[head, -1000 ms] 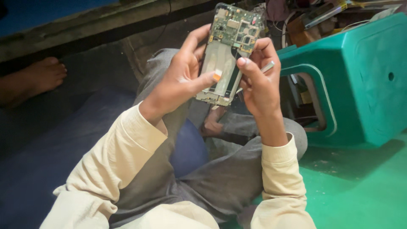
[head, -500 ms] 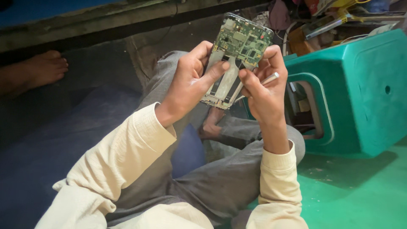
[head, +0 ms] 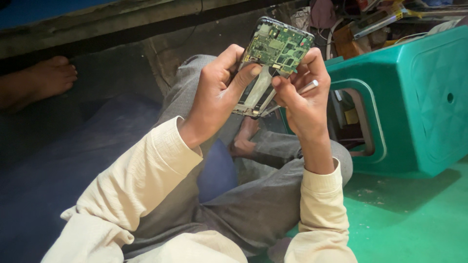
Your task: The person sits on the floor holding a disassembled smartphone with its motherboard and battery exposed, prying and adjusting internal components by hand and with a small handheld tool, turning the phone over to work on different sides and reaching to a shelf to set down or retrieve parts.
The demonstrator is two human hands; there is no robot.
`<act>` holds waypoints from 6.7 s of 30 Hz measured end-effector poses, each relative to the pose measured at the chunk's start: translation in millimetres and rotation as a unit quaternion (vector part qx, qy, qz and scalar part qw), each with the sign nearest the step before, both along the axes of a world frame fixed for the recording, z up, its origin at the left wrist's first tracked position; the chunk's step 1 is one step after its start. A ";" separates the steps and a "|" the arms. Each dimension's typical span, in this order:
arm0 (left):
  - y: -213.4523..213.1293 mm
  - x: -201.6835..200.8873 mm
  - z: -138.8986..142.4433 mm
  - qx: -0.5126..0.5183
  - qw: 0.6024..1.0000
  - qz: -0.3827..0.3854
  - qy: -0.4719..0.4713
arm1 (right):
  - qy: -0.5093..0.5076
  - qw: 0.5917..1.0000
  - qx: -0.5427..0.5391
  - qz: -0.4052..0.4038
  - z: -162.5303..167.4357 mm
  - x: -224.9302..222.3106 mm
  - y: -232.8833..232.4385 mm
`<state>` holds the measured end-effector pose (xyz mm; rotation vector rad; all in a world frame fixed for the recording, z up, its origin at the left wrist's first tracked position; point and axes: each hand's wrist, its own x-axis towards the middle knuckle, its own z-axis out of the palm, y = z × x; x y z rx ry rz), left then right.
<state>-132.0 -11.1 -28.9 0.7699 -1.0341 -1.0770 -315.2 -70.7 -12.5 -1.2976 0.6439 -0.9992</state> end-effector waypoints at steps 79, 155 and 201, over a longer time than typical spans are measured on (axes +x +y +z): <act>5.2 9.2 -8.0 0.013 0.999 0.042 -0.019 | 0.021 1.000 0.005 -0.008 -3.9 24.0 8.0; -0.1 12.3 -19.5 -0.001 0.999 0.021 0.042 | 0.046 0.998 -0.052 0.011 -6.8 25.7 9.2; 17.8 20.4 -36.9 0.021 1.000 0.002 -0.004 | 0.036 0.999 -0.004 0.019 -31.1 26.6 17.8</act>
